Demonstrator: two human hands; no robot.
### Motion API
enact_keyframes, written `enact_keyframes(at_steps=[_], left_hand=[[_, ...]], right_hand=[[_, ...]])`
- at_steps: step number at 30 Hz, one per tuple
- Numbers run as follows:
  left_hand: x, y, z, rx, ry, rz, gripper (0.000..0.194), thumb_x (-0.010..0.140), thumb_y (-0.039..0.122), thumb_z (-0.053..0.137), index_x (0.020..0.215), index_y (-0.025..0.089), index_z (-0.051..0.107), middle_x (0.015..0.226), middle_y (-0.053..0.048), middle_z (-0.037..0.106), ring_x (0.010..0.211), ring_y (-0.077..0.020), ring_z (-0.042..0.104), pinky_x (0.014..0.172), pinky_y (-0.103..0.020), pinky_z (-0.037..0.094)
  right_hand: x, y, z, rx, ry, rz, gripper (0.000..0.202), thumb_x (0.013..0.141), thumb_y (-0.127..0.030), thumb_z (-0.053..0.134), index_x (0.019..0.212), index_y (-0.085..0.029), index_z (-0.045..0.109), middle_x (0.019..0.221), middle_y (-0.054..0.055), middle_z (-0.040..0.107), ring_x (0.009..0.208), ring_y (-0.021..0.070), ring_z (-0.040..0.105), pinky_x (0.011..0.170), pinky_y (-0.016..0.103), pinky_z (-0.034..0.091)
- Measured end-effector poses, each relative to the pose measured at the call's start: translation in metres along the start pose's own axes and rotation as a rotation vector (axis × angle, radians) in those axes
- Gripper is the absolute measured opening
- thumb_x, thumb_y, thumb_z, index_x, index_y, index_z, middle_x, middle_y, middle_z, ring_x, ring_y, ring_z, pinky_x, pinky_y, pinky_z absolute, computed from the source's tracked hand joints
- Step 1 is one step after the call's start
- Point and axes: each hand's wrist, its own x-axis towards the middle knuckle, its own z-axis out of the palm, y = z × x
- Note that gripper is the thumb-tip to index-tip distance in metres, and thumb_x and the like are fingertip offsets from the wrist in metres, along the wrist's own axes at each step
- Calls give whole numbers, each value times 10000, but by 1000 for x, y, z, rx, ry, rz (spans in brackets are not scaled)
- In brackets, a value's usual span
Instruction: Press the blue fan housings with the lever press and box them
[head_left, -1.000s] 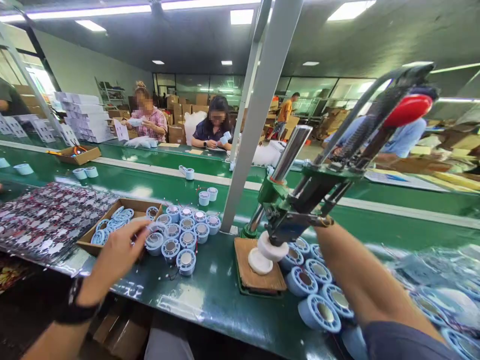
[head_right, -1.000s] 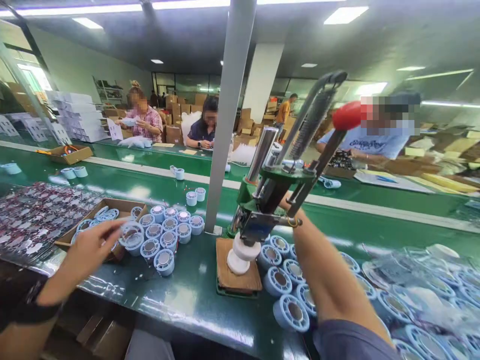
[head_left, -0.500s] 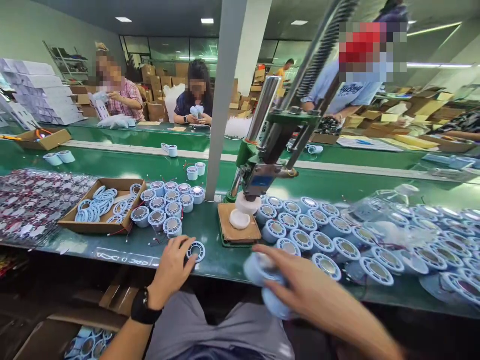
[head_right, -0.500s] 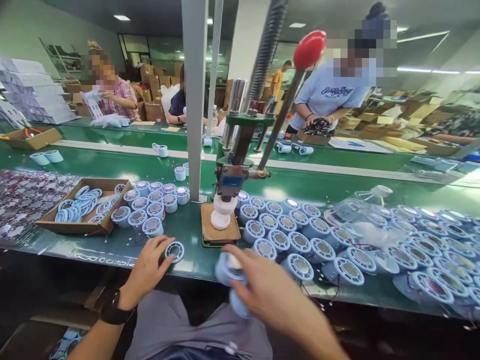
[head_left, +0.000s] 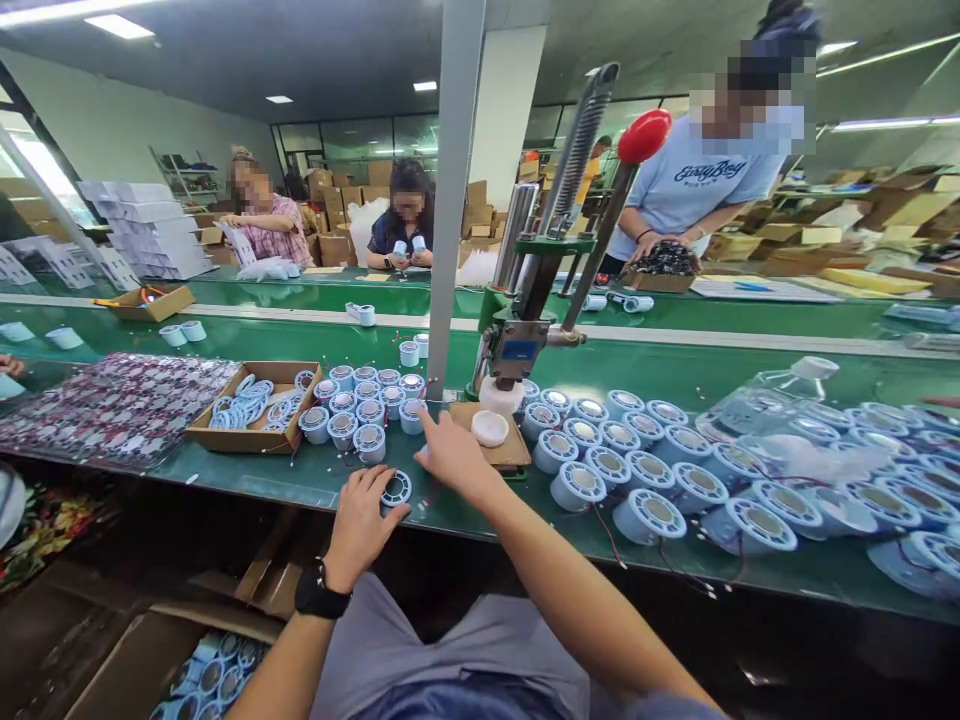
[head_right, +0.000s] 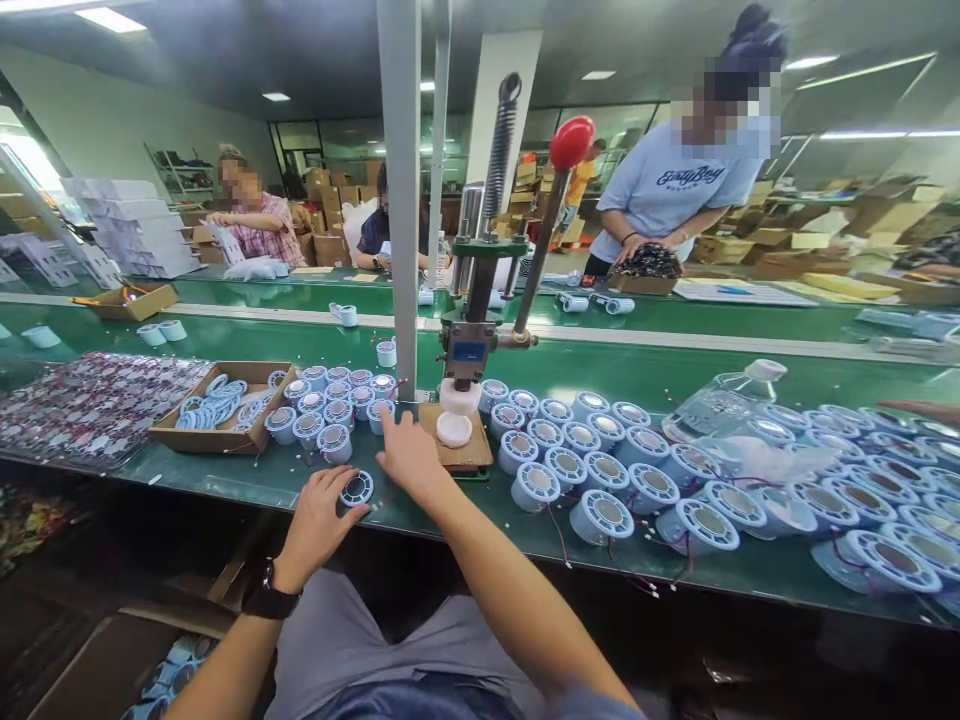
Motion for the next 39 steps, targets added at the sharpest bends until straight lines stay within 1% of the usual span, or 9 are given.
enact_keyframes(at_steps=[4,8,15,19,21,23,28,33,39], left_hand=[[0,8,1,-158,59,-118,349,824,249,689,1163,173,653,1196,-108,687,1143,-290,600,1033,-484,465],[7,27,-3,-375,51,-184,506,859,375,648,1319,183,564,1253,-119,668,1091,-264,656,1003,-436,505],[31,53,-12,-427,89,-152,569,846,468,661,1337,202,549,1223,-109,683,924,-222,691,892,-384,558],[28,40,-16,-393,127,-226,594,861,479,647,1375,211,515,1224,-108,678,904,-215,690,860,-371,565],[23,34,-17,-388,107,-247,602,868,475,647,1391,218,495,1213,-102,684,913,-215,694,856,-364,568],[18,34,-15,-384,77,-231,600,881,453,643,1408,224,472,1215,-96,685,932,-214,696,862,-357,569],[27,57,-1,-283,-53,12,666,879,313,658,1484,242,387,1265,-97,655,1101,-253,637,967,-409,532],[33,75,15,-141,-100,126,669,857,204,631,1483,239,399,1364,-107,597,1200,-296,575,1011,-475,504],[29,76,19,-183,-102,52,631,844,194,615,1450,227,445,1345,-107,611,1200,-291,589,1010,-463,518]], right_hand=[[-54,20,8,78,68,-27,612,737,-206,813,1291,-141,563,1136,114,601,1045,208,635,931,321,533],[-76,34,11,123,116,-63,476,771,-181,779,1206,-130,593,1153,103,615,1079,175,626,954,292,527],[-43,32,-4,99,-69,-299,179,712,-177,810,857,-152,708,912,68,646,928,209,644,879,332,530],[-27,26,3,125,-112,-313,617,686,-155,819,1269,-180,619,1196,124,604,1063,245,635,944,388,540],[-33,30,13,244,-18,-253,901,684,-171,822,1480,-206,403,1430,154,448,1268,251,544,1065,397,494],[-46,38,25,408,86,-173,975,698,-175,803,1529,-212,294,1488,149,392,1368,239,468,1144,396,439],[-75,48,53,635,188,-64,854,776,-75,607,1535,-204,237,1297,94,610,1156,170,644,996,309,553],[-90,36,62,453,440,52,722,846,-77,503,1524,-203,289,1272,107,625,1114,177,660,945,322,577],[-92,29,66,278,638,48,720,936,-348,600,1539,-184,241,1109,132,654,976,206,676,818,342,600]])
